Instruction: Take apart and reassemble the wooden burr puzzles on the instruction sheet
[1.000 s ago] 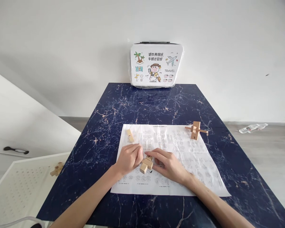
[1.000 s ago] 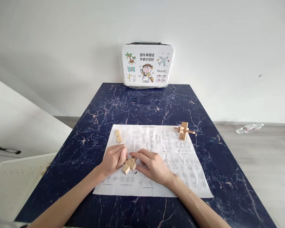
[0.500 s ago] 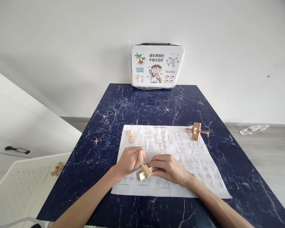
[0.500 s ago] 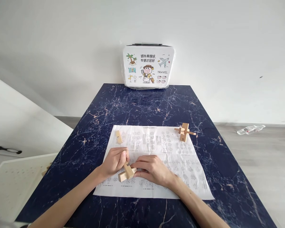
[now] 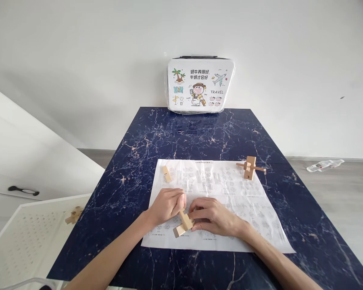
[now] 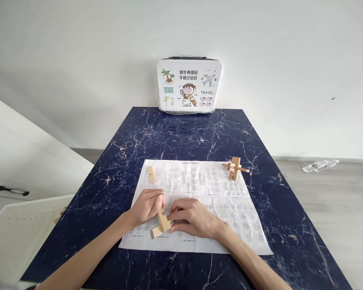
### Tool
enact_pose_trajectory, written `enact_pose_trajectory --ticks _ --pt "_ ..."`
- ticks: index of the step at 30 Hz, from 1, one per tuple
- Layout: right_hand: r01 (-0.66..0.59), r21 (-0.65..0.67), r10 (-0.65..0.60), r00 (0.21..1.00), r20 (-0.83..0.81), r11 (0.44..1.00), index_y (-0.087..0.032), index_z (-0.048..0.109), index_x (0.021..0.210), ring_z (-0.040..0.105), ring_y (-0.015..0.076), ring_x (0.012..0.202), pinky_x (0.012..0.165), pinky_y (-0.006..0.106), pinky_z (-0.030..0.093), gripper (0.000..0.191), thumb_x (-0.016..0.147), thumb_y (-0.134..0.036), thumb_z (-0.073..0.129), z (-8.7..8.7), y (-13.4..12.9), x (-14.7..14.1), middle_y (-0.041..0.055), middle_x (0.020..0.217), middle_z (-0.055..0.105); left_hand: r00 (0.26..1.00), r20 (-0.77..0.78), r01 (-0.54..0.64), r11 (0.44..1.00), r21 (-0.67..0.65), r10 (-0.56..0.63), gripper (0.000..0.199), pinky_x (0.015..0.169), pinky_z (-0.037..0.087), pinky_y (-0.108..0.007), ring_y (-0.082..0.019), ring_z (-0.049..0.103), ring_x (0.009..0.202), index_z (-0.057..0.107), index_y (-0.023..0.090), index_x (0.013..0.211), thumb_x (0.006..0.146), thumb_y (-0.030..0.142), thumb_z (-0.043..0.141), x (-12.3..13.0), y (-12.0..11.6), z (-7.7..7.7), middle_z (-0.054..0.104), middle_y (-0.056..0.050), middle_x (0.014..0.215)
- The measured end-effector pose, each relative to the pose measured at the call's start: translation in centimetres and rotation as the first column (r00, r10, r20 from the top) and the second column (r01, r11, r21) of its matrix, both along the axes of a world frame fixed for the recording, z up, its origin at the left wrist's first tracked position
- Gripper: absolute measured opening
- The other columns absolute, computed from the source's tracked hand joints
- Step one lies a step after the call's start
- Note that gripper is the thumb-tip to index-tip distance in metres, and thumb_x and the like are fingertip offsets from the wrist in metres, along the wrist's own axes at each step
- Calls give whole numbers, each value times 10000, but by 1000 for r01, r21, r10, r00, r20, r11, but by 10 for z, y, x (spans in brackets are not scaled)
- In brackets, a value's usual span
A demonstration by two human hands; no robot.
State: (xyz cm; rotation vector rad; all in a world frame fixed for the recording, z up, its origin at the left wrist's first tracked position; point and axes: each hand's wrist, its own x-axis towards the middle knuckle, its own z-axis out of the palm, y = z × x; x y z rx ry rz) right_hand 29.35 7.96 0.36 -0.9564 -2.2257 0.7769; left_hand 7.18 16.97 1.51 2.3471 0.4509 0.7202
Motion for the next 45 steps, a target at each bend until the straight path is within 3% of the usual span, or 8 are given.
enact_pose_trajectory --ticks 10,16,19,23,30,35,40,45 --pt "22 17 -21 999 -40 1000 -243 800 1119 662 203 831 768 345 535 357 1073 -538 604 -1 -5 -8 60 976 715 966 73 -248 969 -7 248 558 591 481 -287 -138 572 539 539 214 715 1169 325 234 -5 8 0 590 6 633" --pt "200 -130 -215 970 -116 971 -204 733 1060 576 155 646 590 280 494 318 1103 -468 560 0 -6 -6 28 825 659 890 115 -453 887 95 442 493 600 439 -308 -154 549 552 541 226 738 1158 347 313 -14 20 4 568 6 638" --pt "395 -158 -414 902 -120 905 -209 728 1042 535 150 605 548 274 451 322 1097 -470 547 -1 -6 -5 21 784 651 844 123 -535 831 151 521 481 632 436 -305 -151 561 584 537 222 742 1156 335 319 -20 29 4 595 1 669" --pt "628 -259 -671 729 -132 733 -199 701 930 501 154 560 514 280 407 379 1059 -529 567 -4 -4 -7 8 682 600 793 104 -607 766 210 600 476 625 428 -290 -138 576 595 564 211 745 1152 321 342 -26 41 2 616 4 680" --pt "716 -393 -792 607 -59 578 -217 642 888 526 157 497 504 290 391 399 1023 -586 571 -5 0 -6 -10 635 617 762 0 -611 720 330 647 532 819 500 -350 -203 624 772 566 217 627 1123 322 405 -35 60 -3 653 -43 759" --pt "712 -409 -795 603 -60 571 -208 671 1002 611 181 531 561 319 472 421 1039 -605 537 -7 1 -4 34 746 722 743 -49 -598 695 399 667 404 848 515 -403 -252 647 858 599 213 753 1103 350 449 -38 67 -11 653 -73 862" --pt "703 -342 -762 645 -62 623 -183 665 1296 600 187 571 567 321 492 516 1033 -610 544 -9 -1 -5 48 818 719 726 -60 -610 682 403 685 274 708 526 -354 -224 669 785 589 204 990 1115 399 442 -36 63 -14 649 -79 984" --pt "721 -303 -770 633 -77 623 -186 715 1201 589 181 571 547 309 478 512 1040 -633 524 -12 1 -4 38 779 688 772 -47 -586 738 336 634 301 591 521 -288 -167 659 691 501 226 1198 1073 494 552 -33 59 -17 604 -58 1080"
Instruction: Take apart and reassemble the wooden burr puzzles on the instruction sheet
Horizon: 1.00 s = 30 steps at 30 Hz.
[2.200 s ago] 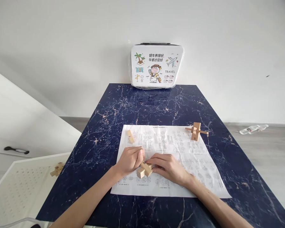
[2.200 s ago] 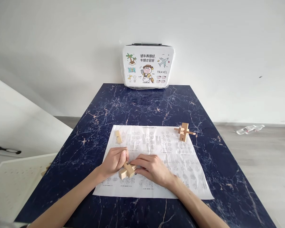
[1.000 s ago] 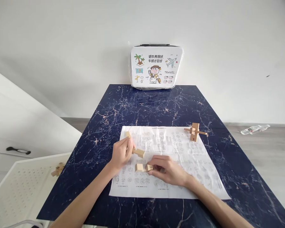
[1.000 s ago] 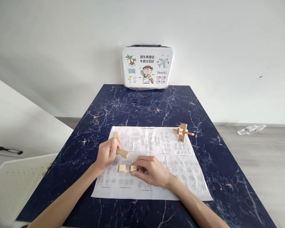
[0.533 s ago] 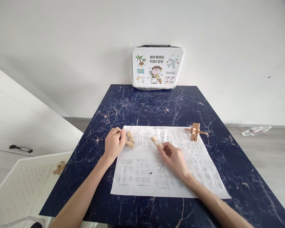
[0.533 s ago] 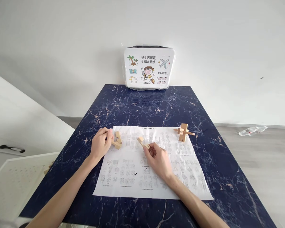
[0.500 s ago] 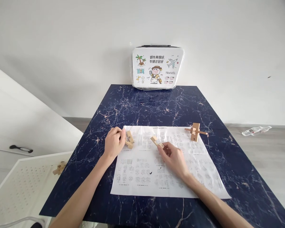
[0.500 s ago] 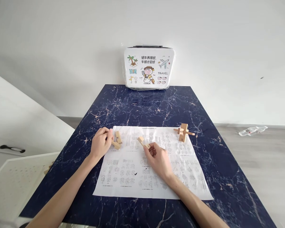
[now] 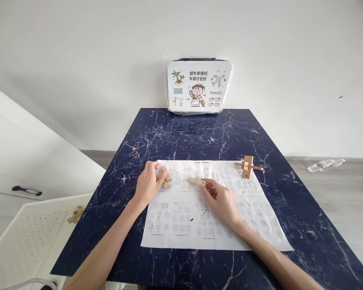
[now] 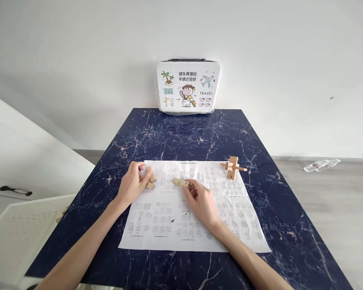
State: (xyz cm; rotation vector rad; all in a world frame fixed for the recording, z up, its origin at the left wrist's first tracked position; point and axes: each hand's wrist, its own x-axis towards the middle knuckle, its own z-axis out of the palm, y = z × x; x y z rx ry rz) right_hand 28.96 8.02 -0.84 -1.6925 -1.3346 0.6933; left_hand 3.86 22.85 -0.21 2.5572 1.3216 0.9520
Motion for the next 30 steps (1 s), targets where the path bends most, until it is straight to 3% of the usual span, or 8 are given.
enact_pose_trajectory --ticks 3,7,10,14,17,23,26,30 --pt "36 1 -36 999 -31 999 -181 716 1198 608 187 587 534 306 477 522 1035 -643 537 -2 1 2 51 810 703 999 46 19 1000 -17 -18 338 600 540 -281 -152 651 696 463 244 1250 1052 481 600 1 0 -1 580 -56 1121" --pt "18 -33 -20 997 -71 999 -180 638 1420 606 184 558 514 312 486 586 1048 -618 522 -4 0 4 56 840 712 992 114 63 997 -51 -57 363 654 577 -315 -158 655 761 443 245 1290 1047 458 608 3 -4 2 536 -99 1234" --pt "-1 -41 0 1000 -26 999 -180 626 1466 600 192 550 525 323 497 598 1053 -600 522 -3 0 5 38 760 689 988 85 133 991 -30 -130 512 903 601 -467 -284 665 1083 422 242 1355 996 496 685 7 -8 5 497 -156 1335" --pt "-2 27 1 999 37 1000 -192 744 1295 637 207 665 600 332 547 524 1043 -602 536 -2 1 3 87 903 737 969 14 246 967 -67 -246 856 1114 482 -630 -428 477 1418 333 252 1472 863 593 829 9 -13 4 443 -216 1483" --pt "20 38 -22 999 42 999 -187 756 1281 633 208 670 619 334 556 534 1039 -611 542 -4 2 2 82 881 737 964 -17 260 957 -131 -264 903 1114 475 -662 -425 529 1377 310 270 1506 853 578 852 8 -12 0 510 -203 1463" --pt "106 -3 -106 994 -26 994 -178 737 1320 649 206 656 598 330 541 523 1039 -585 566 -8 1 2 81 886 757 953 26 300 927 -224 -302 715 1052 571 -570 -368 625 1312 332 289 1513 975 517 743 8 -13 0 570 -167 1434" --pt "61 -21 -61 998 -29 998 -167 685 1410 632 203 621 559 329 526 554 1059 -567 531 -7 1 2 81 863 746 936 30 344 894 -287 -351 672 1051 584 -563 -358 624 1326 334 319 1522 1001 519 707 9 -17 5 550 -154 1474" --pt "-36 31 35 999 32 999 -188 686 1411 641 207 705 636 350 561 497 1085 -508 493 -4 0 1 112 1031 749 914 38 391 854 -343 -403 670 1081 574 -577 -358 603 1366 325 370 1548 1008 502 700 10 -21 11 529 -140 1511"
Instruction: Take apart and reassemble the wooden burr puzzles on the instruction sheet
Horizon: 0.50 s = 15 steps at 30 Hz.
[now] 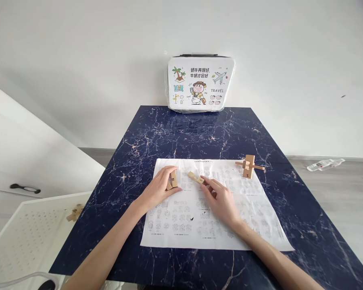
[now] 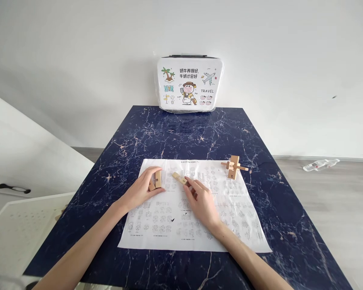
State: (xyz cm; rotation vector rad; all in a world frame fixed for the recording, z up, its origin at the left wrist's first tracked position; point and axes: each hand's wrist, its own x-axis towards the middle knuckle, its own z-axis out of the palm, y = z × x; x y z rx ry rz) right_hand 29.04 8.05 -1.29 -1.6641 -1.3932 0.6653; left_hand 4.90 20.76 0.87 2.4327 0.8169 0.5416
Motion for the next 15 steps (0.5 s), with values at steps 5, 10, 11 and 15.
enact_pose_trajectory --ticks 5,10,11,15 --pt "-82 31 81 996 31 996 -225 662 1431 646 203 710 645 354 567 434 1094 -430 479 2 0 0 122 1114 736 1000 22 18 999 29 -18 655 1139 543 -575 -353 546 1439 332 382 1563 1021 498 681 1 -1 -1 513 -133 1529" --pt "-197 59 190 975 117 979 -255 562 1518 671 182 688 626 364 578 452 1082 -321 461 3 -2 -2 141 1359 687 999 37 -8 993 115 4 714 1192 481 -614 -376 449 1513 346 357 1572 987 531 717 2 2 -2 471 -144 1569" --pt "-233 64 223 965 139 970 -263 551 1524 680 181 695 643 370 589 456 1081 -299 453 3 -3 -2 140 1401 673 1000 28 -1 992 126 -3 724 1206 465 -617 -374 437 1522 340 355 1581 988 521 721 2 2 -1 467 -143 1581" --pt "-353 67 333 920 204 933 -287 506 1564 721 209 797 757 413 622 486 1086 -262 426 6 -4 -2 130 1456 662 996 -39 83 982 169 -77 720 1250 406 -627 -363 381 1562 356 380 1609 999 461 730 4 -1 7 447 -114 1644"
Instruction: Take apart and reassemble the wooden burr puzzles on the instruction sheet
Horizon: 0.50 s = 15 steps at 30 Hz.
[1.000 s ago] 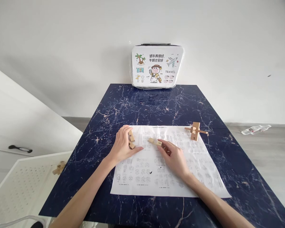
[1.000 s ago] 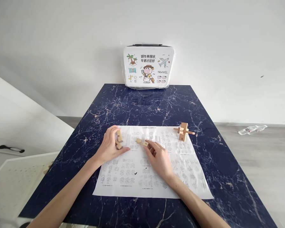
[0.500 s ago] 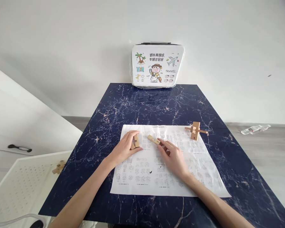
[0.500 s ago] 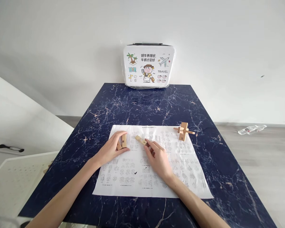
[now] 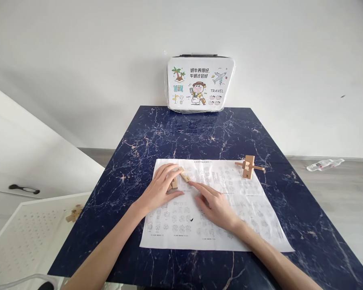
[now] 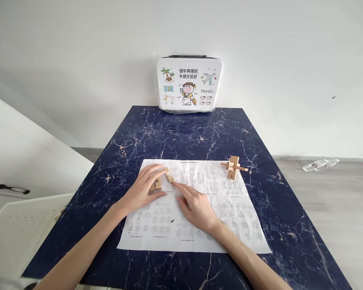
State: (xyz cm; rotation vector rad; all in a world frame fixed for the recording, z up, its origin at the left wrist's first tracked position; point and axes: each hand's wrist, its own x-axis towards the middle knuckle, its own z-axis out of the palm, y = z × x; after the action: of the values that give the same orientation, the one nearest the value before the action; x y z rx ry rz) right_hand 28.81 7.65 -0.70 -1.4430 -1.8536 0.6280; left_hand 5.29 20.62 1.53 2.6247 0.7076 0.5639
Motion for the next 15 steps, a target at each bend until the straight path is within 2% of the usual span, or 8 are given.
enact_pose_trajectory --ticks 2,5,7,11,15 --pt "-21 -1 21 1000 1 1000 -288 501 1570 722 219 816 770 418 620 494 1082 -259 427 2 0 0 129 1390 701 999 -24 32 999 22 -31 683 1252 394 -650 -373 349 1583 388 412 1607 1010 445 718 2 -2 3 423 -85 1682" --pt "4 -34 -6 999 -43 999 -275 541 1528 687 199 711 678 369 590 467 1074 -254 431 3 -1 1 97 1132 770 996 -47 73 996 45 -71 601 1256 363 -692 -384 329 1597 433 446 1590 1041 426 676 4 -6 5 413 -44 1702" --pt "34 -59 -39 996 -82 998 -265 576 1480 651 182 645 640 343 561 430 1074 -259 433 4 -1 1 65 984 754 995 -56 88 995 45 -85 558 1258 359 -693 -378 335 1595 458 437 1577 1055 411 656 6 -7 4 433 -36 1692" --pt "62 -81 -71 990 -119 995 -255 619 1400 600 173 602 621 330 529 370 1076 -292 443 5 -1 0 32 853 681 998 -18 57 998 25 -56 475 1217 440 -650 -368 386 1561 539 411 1500 1045 402 674 9 -7 1 510 -39 1628" --pt "70 -95 -82 988 -132 993 -250 642 1343 557 163 578 596 310 499 334 1076 -304 449 6 -1 -1 6 784 607 1000 5 26 999 22 -26 397 1199 466 -617 -358 456 1488 589 371 1424 1040 433 673 10 -7 -1 568 -73 1525"
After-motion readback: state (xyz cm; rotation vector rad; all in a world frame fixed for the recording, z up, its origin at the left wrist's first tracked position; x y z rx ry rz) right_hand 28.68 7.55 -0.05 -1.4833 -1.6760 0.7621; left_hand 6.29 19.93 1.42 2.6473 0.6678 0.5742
